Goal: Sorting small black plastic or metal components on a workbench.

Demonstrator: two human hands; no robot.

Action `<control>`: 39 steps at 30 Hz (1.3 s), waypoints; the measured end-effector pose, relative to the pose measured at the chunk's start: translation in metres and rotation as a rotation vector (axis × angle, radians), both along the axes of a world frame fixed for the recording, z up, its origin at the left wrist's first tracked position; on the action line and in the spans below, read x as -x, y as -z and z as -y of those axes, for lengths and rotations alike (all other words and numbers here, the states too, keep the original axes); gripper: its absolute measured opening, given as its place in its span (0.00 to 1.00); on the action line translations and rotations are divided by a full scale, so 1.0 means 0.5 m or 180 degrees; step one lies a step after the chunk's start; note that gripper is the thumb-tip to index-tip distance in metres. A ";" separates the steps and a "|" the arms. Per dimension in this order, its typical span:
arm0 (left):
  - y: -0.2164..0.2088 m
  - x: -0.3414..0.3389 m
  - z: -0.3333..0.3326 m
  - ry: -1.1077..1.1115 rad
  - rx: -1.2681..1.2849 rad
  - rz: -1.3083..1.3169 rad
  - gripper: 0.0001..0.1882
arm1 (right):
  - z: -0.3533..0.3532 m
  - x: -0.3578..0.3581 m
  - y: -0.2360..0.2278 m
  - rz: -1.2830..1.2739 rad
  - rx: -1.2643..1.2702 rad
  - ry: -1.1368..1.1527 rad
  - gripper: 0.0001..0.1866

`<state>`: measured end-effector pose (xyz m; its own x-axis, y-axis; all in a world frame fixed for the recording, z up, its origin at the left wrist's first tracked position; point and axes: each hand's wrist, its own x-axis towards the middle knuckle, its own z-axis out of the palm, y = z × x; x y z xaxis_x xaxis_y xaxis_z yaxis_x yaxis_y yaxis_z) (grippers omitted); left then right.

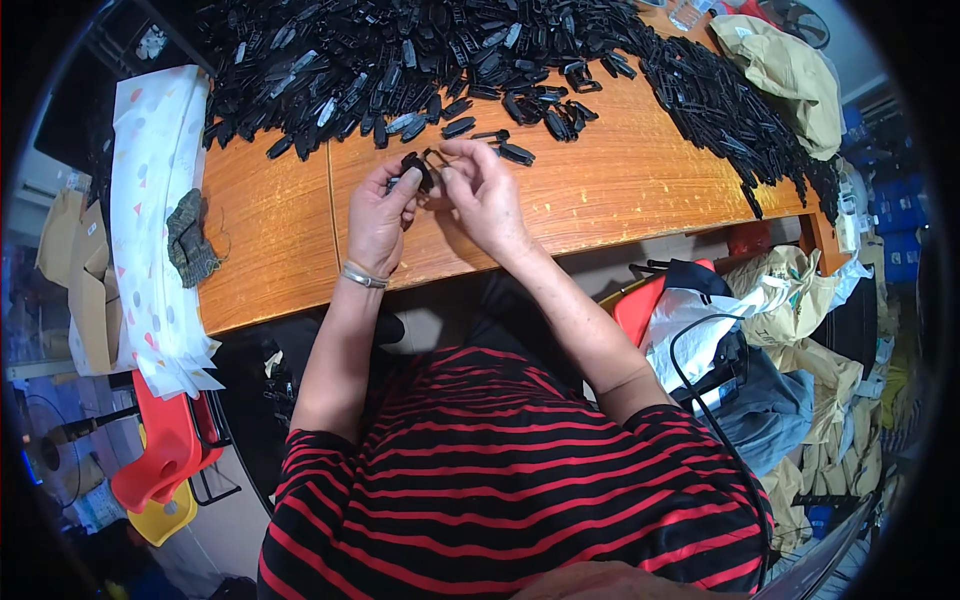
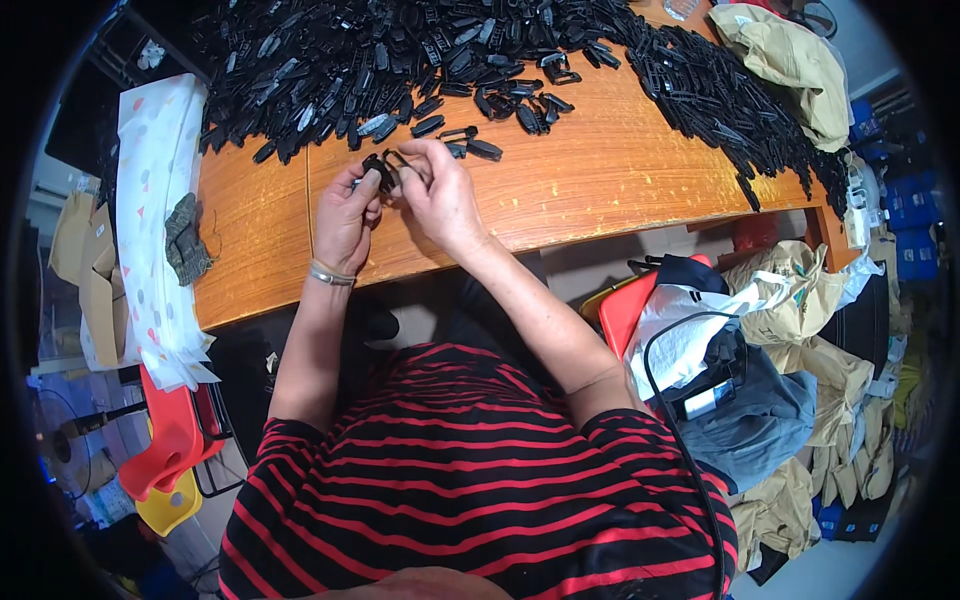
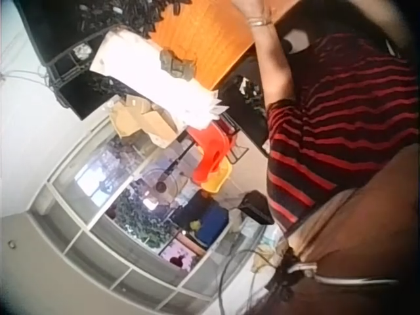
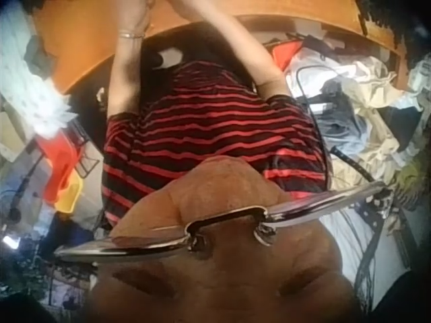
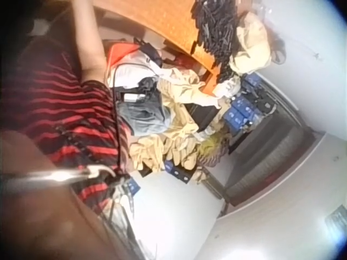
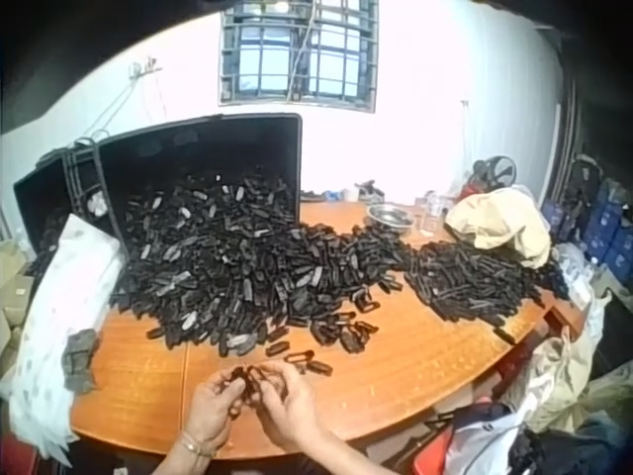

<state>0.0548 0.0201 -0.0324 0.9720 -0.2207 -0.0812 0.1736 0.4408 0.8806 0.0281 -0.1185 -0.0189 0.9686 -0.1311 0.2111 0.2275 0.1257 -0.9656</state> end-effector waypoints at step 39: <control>-0.012 0.037 0.034 0.0341 -0.0268 0.0706 0.12 | -0.007 0.067 0.004 0.0617 0.2414 0.0788 0.24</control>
<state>0.0361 0.0031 -0.0264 0.9395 -0.3247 0.1089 0.0138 0.3537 0.9352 -0.0055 -0.1152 -0.0209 0.8677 -0.0905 0.4889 0.3345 -0.6212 -0.7087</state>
